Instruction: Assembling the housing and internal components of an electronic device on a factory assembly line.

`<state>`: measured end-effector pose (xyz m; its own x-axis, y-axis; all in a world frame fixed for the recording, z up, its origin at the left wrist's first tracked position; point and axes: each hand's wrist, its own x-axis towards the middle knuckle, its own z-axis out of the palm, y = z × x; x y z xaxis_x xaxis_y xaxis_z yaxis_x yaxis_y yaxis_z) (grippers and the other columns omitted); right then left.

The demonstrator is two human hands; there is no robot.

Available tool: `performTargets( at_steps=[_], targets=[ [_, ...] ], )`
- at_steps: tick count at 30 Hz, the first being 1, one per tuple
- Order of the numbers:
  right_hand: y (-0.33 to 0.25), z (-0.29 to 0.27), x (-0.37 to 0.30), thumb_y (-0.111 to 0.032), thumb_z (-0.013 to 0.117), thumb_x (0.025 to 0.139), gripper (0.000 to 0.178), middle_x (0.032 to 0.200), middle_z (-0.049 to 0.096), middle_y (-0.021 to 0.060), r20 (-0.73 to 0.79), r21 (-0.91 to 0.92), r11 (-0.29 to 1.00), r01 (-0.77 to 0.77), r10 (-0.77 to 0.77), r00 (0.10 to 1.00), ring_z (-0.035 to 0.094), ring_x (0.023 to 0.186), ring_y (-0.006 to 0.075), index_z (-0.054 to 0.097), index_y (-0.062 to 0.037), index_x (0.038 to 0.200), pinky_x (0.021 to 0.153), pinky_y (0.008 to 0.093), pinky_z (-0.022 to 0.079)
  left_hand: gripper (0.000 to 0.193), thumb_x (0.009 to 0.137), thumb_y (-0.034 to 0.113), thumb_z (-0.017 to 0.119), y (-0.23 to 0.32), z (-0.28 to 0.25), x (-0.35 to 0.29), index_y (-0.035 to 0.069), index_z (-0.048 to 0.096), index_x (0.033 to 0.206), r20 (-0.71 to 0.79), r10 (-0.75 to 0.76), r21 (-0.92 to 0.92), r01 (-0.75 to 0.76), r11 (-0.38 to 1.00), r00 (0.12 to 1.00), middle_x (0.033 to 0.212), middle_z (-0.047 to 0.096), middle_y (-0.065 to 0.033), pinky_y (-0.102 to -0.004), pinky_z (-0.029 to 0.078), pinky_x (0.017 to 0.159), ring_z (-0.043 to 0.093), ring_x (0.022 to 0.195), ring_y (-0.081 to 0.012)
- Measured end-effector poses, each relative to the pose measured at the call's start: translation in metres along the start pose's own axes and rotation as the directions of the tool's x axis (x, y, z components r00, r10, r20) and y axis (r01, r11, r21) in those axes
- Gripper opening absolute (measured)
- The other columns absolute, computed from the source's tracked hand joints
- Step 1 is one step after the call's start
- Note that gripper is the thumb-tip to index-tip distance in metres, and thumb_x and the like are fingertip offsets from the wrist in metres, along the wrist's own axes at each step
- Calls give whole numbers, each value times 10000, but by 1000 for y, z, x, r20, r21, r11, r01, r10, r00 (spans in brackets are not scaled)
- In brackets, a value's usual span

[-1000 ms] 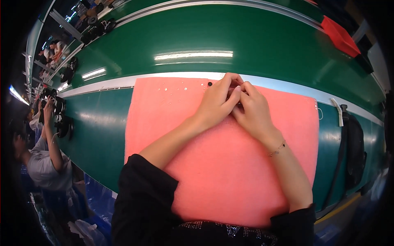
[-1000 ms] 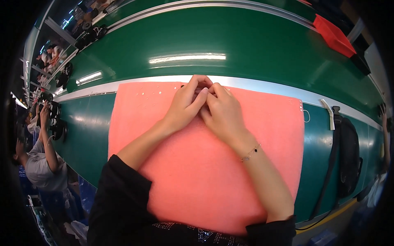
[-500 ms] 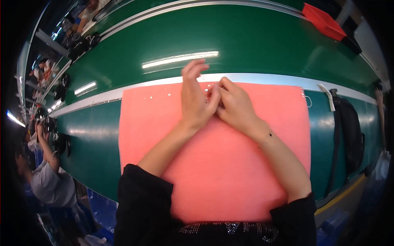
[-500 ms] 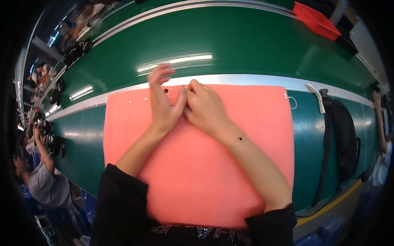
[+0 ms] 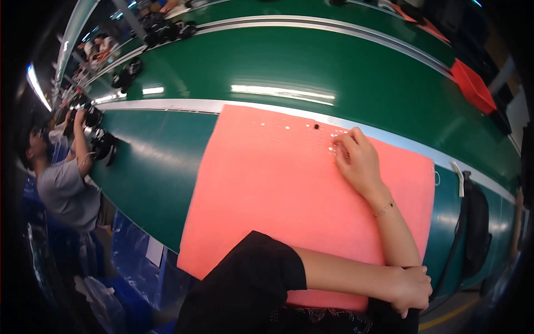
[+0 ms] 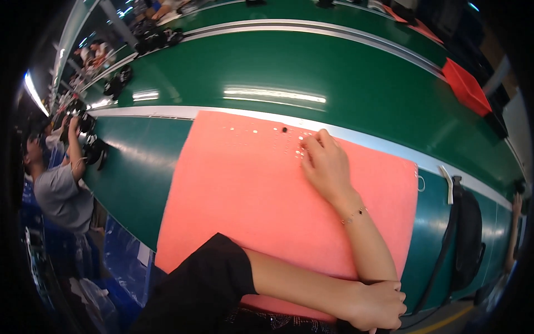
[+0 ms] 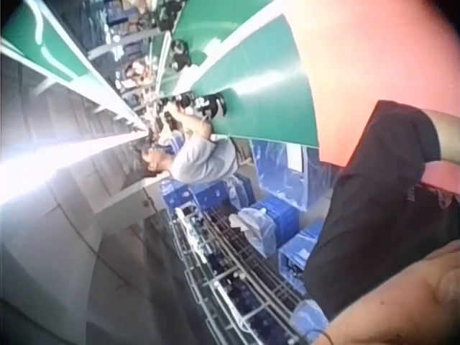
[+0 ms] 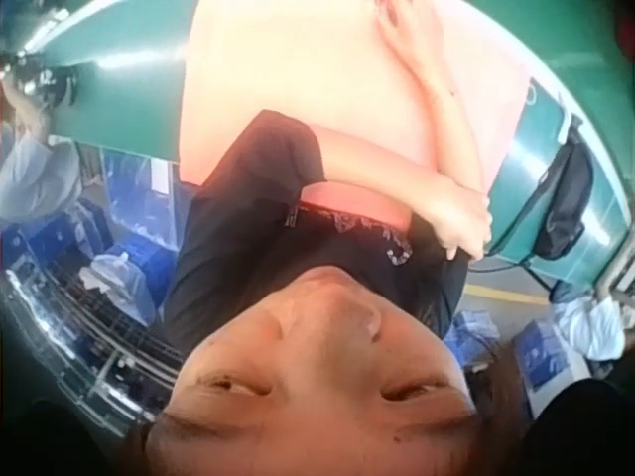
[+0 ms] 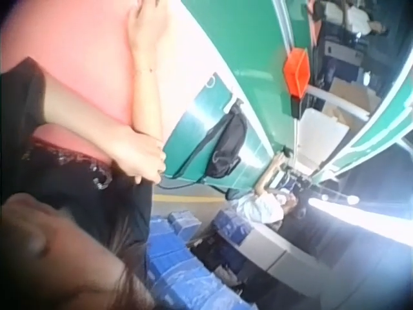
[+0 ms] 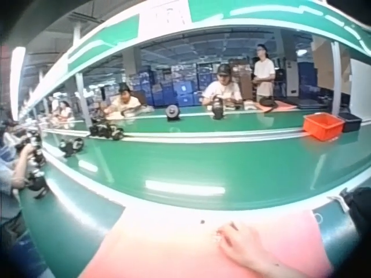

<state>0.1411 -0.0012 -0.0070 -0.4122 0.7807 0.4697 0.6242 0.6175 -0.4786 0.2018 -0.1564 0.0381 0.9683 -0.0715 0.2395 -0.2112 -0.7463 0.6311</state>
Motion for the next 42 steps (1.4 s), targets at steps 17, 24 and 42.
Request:
performTargets(
  at_steps=[17,24,42],
  targets=[
    [-6,4,6,-8,585,754,94,784,468,55,28,87,996,-9,6,1000,517,636,174,584,-30,845,570,311,432,196,673,256,599,-31,-3,-22,120,703,770,-396,-171,537,379,754,902,1092,595,-125,-573,83,1065,279,1269,-433],
    [10,-14,-5,10,562,775,90,781,448,68,-54,11,999,-34,35,998,498,634,180,555,-5,864,574,288,436,409,700,175,600,-58,-86,-137,52,547,1086,-704,-299,225,602,766,644,1216,486,-155,-493,278,1026,367,1233,-333],
    [-3,1,0,-37,592,718,177,913,486,92,72,23,999,-37,35,997,511,776,278,525,11,874,606,365,433,517,752,107,602,-75,-60,-214,86,449,1246,-828,-241,202,670,714,507,1335,335,-220,-489,344,1012,310,1265,-395]
  ],
)
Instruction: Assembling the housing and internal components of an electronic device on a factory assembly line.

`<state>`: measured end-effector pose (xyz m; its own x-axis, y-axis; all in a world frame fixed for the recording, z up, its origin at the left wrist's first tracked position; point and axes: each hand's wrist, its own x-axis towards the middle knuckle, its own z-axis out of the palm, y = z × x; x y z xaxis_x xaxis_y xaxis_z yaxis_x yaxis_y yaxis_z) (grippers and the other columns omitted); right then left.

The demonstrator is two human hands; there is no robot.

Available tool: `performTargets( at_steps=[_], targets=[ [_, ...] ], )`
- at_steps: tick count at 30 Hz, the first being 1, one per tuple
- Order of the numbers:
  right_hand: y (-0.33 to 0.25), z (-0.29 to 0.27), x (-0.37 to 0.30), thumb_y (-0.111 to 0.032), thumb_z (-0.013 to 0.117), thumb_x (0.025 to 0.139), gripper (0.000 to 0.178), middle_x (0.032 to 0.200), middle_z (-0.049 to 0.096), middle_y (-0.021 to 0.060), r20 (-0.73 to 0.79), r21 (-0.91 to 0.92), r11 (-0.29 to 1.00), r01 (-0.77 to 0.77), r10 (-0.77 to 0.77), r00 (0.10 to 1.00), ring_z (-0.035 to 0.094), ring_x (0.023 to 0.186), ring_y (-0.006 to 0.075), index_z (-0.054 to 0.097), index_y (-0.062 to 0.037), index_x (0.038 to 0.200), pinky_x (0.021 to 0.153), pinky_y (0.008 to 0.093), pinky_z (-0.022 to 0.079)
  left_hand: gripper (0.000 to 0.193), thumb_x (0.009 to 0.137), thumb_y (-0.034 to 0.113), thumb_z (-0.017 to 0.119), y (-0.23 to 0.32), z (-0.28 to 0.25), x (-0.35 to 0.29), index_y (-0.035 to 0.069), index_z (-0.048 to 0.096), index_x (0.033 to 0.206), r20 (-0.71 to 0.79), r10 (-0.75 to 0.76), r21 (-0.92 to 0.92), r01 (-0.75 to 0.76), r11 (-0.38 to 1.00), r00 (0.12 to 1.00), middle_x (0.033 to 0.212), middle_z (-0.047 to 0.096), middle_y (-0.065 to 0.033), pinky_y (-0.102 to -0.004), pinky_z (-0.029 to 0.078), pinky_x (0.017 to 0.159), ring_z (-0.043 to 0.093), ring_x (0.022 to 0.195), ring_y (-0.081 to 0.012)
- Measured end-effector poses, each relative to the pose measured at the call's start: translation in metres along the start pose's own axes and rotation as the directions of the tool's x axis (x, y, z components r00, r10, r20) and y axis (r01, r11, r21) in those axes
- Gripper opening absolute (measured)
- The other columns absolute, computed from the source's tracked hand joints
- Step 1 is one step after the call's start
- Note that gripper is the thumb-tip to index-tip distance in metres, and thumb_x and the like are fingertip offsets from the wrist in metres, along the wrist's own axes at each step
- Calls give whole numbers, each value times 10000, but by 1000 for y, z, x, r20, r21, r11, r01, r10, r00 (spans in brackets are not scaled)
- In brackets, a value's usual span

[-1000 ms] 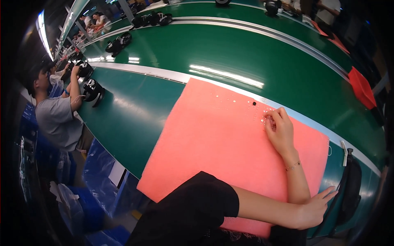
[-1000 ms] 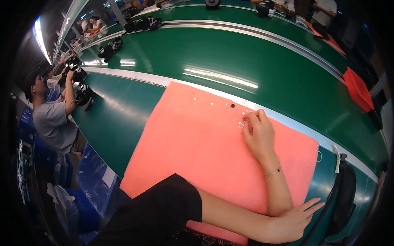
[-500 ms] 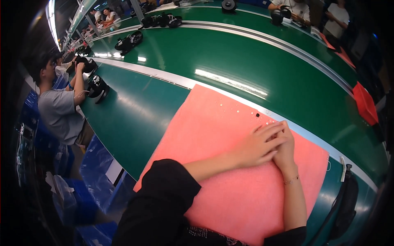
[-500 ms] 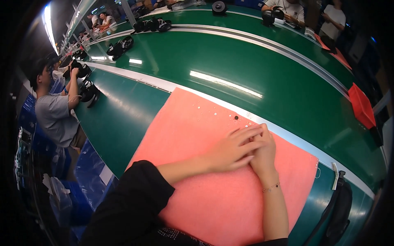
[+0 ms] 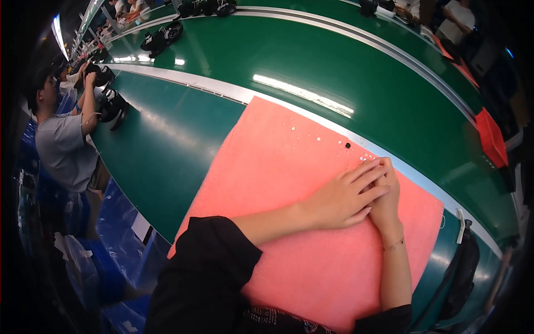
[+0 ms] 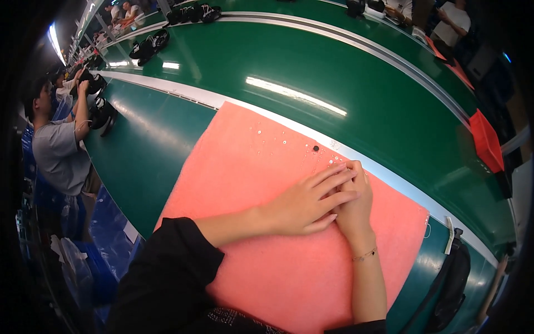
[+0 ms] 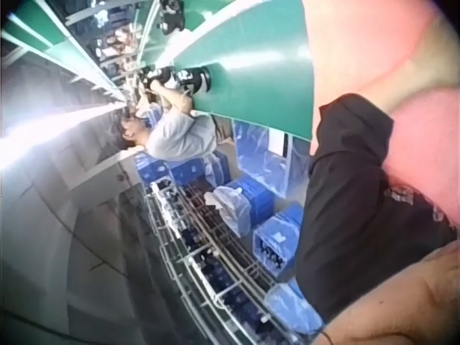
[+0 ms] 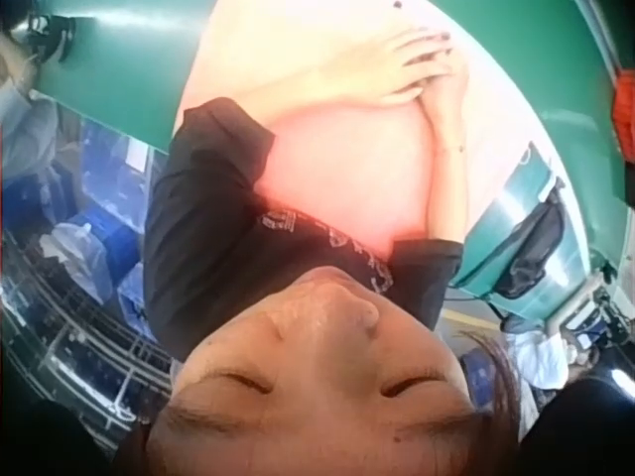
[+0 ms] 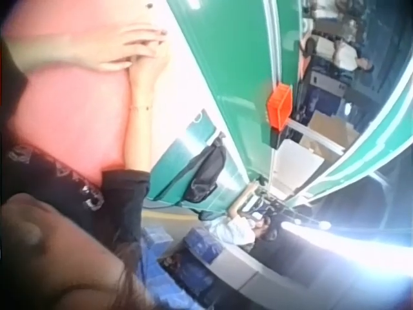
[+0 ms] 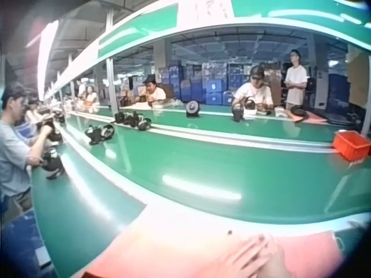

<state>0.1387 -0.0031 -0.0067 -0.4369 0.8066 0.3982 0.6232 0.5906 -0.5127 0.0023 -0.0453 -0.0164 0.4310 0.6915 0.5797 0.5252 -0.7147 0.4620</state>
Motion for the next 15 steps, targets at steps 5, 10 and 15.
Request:
performTargets(
  at_steps=[5,10,15],
  targets=[
    [4,1,-2,-33,589,721,192,931,493,89,-5,35,999,16,-16,1000,519,797,278,537,7,902,627,362,442,516,748,112,606,1,0,1,97,453,1240,-11,8,9,-8,1000,1000,1324,346,-221,-496,356,997,313,1268,-387],
    [3,0,-2,-33,590,725,209,939,496,87,8,29,1000,1,-2,1000,520,806,278,547,1,926,637,366,443,513,749,117,607,1,1,1,108,456,1240,-22,13,4,-13,1000,1000,1311,361,-218,-499,360,993,312,1273,-380],
    [4,0,-3,-40,597,729,211,946,500,81,7,65,998,-20,20,1000,519,813,278,552,-2,931,638,366,443,507,752,116,604,1,2,2,110,458,1238,-12,10,3,-10,1000,1000,1309,365,-212,-495,367,988,311,1275,-376]
  ],
)
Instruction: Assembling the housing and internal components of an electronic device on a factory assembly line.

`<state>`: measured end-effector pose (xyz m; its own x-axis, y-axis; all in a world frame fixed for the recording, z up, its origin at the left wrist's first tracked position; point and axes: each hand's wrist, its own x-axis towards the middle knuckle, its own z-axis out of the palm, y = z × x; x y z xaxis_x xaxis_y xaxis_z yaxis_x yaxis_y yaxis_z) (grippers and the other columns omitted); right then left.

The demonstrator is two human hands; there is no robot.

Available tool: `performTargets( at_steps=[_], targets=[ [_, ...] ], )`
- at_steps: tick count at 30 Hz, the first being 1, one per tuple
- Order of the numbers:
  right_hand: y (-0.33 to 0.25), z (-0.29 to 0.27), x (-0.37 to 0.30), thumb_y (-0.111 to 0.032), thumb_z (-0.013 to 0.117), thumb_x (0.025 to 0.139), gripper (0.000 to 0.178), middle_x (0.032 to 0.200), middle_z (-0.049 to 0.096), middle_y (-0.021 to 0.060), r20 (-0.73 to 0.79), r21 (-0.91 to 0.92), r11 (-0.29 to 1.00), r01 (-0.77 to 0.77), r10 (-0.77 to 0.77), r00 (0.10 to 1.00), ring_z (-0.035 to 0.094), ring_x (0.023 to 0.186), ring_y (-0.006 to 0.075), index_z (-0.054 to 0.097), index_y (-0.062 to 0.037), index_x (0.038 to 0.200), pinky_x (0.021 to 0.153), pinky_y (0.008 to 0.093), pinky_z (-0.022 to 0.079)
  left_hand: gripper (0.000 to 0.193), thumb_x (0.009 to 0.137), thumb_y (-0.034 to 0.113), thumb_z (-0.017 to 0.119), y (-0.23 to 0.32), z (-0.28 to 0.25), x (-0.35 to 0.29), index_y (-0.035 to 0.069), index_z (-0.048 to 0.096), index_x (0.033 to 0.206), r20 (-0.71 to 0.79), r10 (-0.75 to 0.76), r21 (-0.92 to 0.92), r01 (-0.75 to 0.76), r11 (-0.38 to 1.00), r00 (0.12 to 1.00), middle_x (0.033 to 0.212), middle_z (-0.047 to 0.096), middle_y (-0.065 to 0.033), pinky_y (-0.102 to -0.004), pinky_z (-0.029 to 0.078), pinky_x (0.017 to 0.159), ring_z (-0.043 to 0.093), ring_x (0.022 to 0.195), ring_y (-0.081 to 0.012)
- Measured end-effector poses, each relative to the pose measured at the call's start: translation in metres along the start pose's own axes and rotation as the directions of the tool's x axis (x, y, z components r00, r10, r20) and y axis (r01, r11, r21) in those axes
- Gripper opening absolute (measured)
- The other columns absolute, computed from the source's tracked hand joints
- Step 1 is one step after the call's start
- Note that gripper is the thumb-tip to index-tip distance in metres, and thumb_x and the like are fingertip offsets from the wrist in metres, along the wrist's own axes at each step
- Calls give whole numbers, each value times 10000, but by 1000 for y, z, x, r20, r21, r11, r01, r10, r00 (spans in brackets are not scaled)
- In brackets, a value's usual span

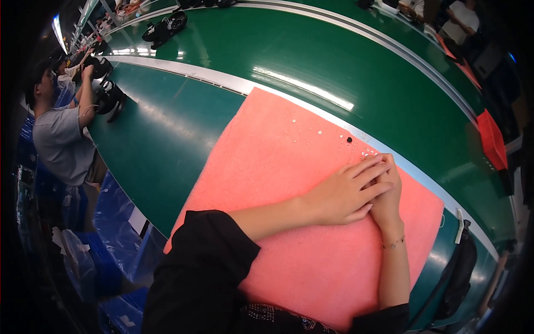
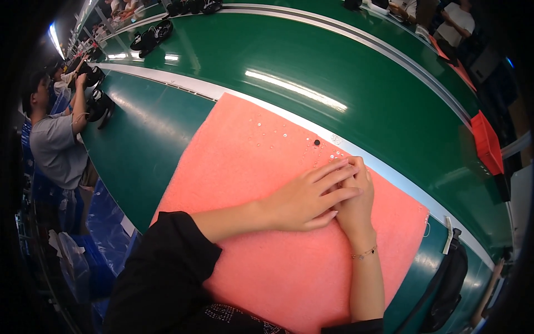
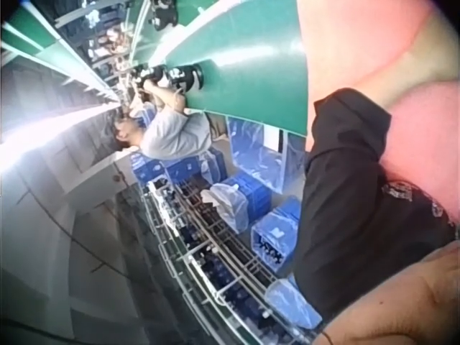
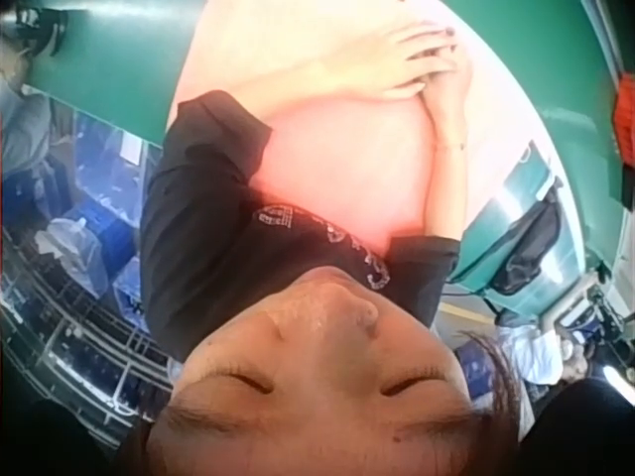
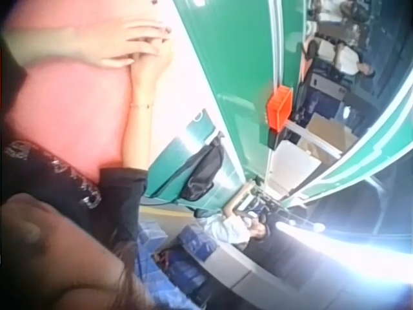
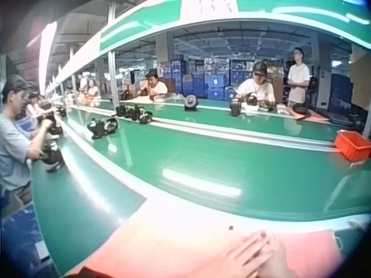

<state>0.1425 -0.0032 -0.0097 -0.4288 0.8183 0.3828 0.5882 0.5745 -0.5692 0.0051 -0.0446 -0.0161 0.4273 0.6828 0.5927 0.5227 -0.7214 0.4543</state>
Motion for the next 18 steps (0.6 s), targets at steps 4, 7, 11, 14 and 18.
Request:
performTargets(
  at_steps=[4,7,11,14,18],
  targets=[
    [-1,1,0,-35,606,720,219,948,503,76,1,-7,1000,3,-3,1000,516,822,273,559,-9,933,641,365,444,504,755,113,601,0,-1,-1,113,458,1238,10,-10,-2,10,1000,1000,1307,367,-211,-491,374,983,311,1275,-375],
    [-1,-1,1,-30,611,713,229,948,505,72,-2,-28,999,31,-31,1000,512,829,271,567,-15,936,645,365,445,504,753,112,602,0,0,-1,113,459,1236,5,-10,1,10,1000,1000,1304,371,-211,-488,377,981,313,1274,-373],
    [-4,-4,1,-27,611,707,227,953,506,75,4,-29,999,19,-19,1000,509,827,275,563,-10,928,650,364,445,502,753,114,604,0,0,1,113,461,1234,-1,-4,7,4,1000,1000,1303,373,-210,-487,380,978,314,1275,-369],
    [-2,0,1,-27,610,705,226,960,506,82,3,-22,999,29,-29,1000,512,824,280,557,-4,923,651,365,445,501,752,116,607,-1,-1,-2,112,464,1232,2,-11,8,11,1000,1000,1306,371,-207,-485,384,974,314,1274,-367],
    [0,-3,1,-28,607,705,234,965,505,94,10,-18,1000,-5,6,1000,519,820,288,549,5,930,646,369,446,500,754,119,608,0,-1,1,112,466,1233,5,-3,13,3,1000,1000,1307,371,-203,-483,388,970,316,1274,-364]
  ],
)
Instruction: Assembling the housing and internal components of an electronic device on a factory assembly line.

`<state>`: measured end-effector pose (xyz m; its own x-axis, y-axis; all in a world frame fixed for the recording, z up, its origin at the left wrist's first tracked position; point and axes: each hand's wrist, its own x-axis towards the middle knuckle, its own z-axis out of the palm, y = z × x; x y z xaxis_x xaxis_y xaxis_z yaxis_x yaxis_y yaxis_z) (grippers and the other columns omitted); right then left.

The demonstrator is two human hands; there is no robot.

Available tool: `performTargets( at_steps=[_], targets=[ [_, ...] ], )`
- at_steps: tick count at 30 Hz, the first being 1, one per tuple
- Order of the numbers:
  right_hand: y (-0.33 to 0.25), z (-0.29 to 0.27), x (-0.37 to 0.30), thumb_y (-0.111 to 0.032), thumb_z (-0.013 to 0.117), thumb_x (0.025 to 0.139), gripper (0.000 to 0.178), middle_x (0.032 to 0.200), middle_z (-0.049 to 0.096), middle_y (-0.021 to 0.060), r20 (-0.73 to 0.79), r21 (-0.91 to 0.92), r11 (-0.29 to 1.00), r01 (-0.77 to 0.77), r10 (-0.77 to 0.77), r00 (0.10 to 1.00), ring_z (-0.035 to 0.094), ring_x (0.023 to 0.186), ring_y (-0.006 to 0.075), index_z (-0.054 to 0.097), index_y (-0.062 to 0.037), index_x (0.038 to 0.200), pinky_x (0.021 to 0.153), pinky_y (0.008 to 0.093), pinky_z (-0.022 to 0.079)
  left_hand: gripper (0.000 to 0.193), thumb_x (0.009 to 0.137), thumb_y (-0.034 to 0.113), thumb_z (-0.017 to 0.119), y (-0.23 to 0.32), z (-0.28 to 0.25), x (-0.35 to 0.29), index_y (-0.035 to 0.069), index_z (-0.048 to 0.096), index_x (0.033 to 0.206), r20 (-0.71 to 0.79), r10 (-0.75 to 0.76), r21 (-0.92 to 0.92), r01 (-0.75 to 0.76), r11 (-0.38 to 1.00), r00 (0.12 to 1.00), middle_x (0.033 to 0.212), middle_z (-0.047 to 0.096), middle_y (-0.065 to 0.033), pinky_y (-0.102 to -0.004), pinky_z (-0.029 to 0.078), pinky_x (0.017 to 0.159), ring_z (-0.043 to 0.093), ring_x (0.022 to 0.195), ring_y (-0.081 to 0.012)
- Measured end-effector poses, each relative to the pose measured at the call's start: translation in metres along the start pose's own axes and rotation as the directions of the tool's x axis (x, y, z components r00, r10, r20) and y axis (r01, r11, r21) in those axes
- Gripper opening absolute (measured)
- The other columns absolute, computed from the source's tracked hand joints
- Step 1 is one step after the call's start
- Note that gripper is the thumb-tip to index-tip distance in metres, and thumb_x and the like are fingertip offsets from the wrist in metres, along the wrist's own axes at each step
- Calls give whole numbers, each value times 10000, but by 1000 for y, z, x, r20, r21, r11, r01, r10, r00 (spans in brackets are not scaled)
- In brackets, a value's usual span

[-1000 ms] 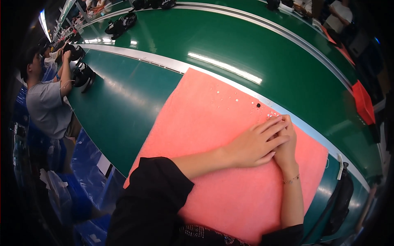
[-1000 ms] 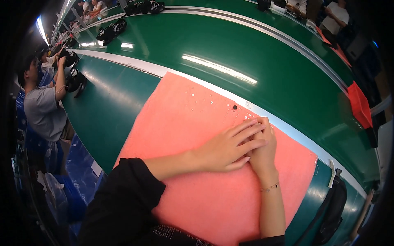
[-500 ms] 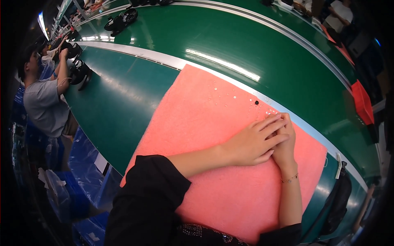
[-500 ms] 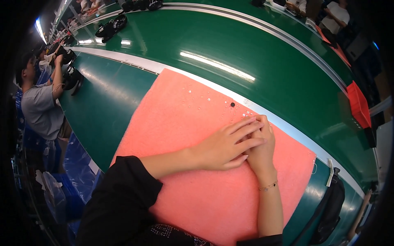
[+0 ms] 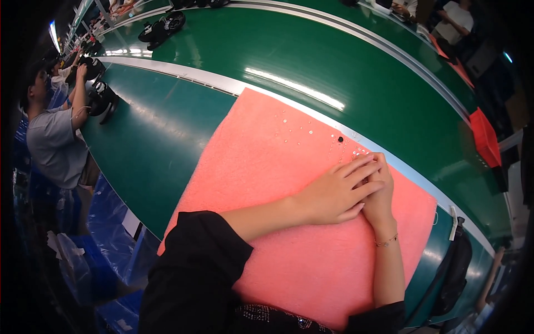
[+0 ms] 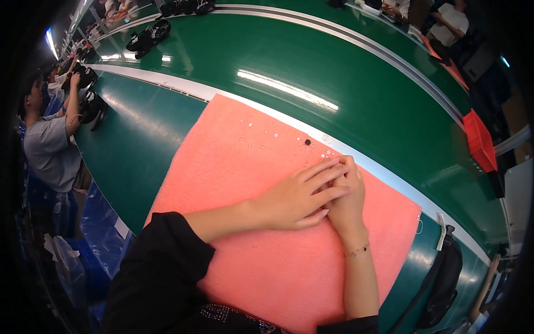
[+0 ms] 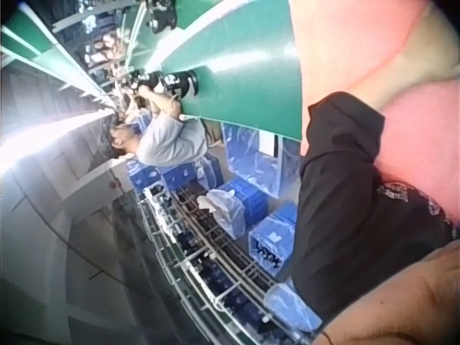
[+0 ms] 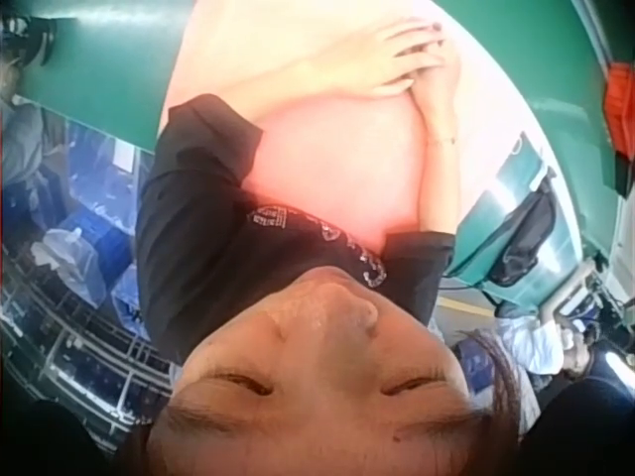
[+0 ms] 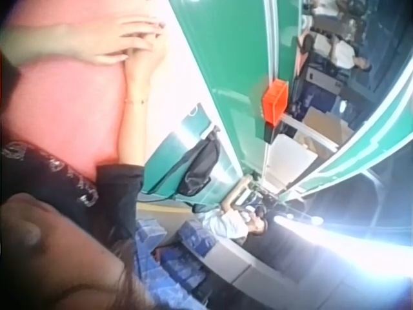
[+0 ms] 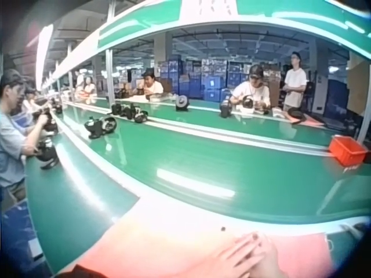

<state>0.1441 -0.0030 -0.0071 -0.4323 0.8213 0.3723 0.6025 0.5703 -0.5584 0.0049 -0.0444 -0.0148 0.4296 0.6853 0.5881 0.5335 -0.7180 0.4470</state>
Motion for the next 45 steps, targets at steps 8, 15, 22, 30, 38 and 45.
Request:
performTargets(
  at_steps=[8,15,22,30,38,45],
  targets=[
    [2,3,-1,-45,606,715,218,960,504,98,-14,-31,998,56,-56,998,524,821,285,541,15,914,632,369,443,500,752,121,609,-1,1,-2,111,469,1232,2,4,-11,-4,1000,1000,1315,363,-205,-485,365,994,312,1276,-366],
    [4,3,0,-45,608,717,209,962,506,96,-31,-43,996,77,-78,996,521,827,291,546,12,908,631,374,443,491,754,146,606,-1,1,0,87,471,1222,11,1,1,-1,1000,1000,1324,363,-215,-475,354,997,322,1266,-373],
    [1,1,0,-36,622,702,229,971,511,90,-8,-47,998,47,-47,999,520,828,290,553,1,918,640,373,447,519,753,127,609,-1,1,-1,113,457,1250,12,-5,-5,5,1000,1000,1327,354,-204,-479,351,1008,323,1260,-381],
    [0,2,-1,-37,614,709,221,952,504,91,3,-29,1000,6,-6,1000,515,804,290,541,2,913,635,377,444,528,748,124,612,-1,1,-2,111,454,1252,24,-10,-2,10,1000,1000,1325,354,-200,-480,354,1005,325,1256,-383],
    [2,2,0,-39,608,716,204,950,500,106,-2,-38,999,23,-23,1000,522,809,294,540,21,898,632,381,443,536,739,123,619,-1,0,0,108,458,1249,33,-11,-14,11,1000,999,1324,354,-201,-480,356,1005,326,1255,-386],
    [2,0,1,-38,606,714,149,944,510,109,3,-9,1000,22,-22,1000,533,827,287,559,28,839,641,379,452,570,738,123,618,0,-2,2,125,438,1278,47,-2,-4,3,1000,999,1343,339,-200,-470,335,1023,310,1269,-386]
  ],
)
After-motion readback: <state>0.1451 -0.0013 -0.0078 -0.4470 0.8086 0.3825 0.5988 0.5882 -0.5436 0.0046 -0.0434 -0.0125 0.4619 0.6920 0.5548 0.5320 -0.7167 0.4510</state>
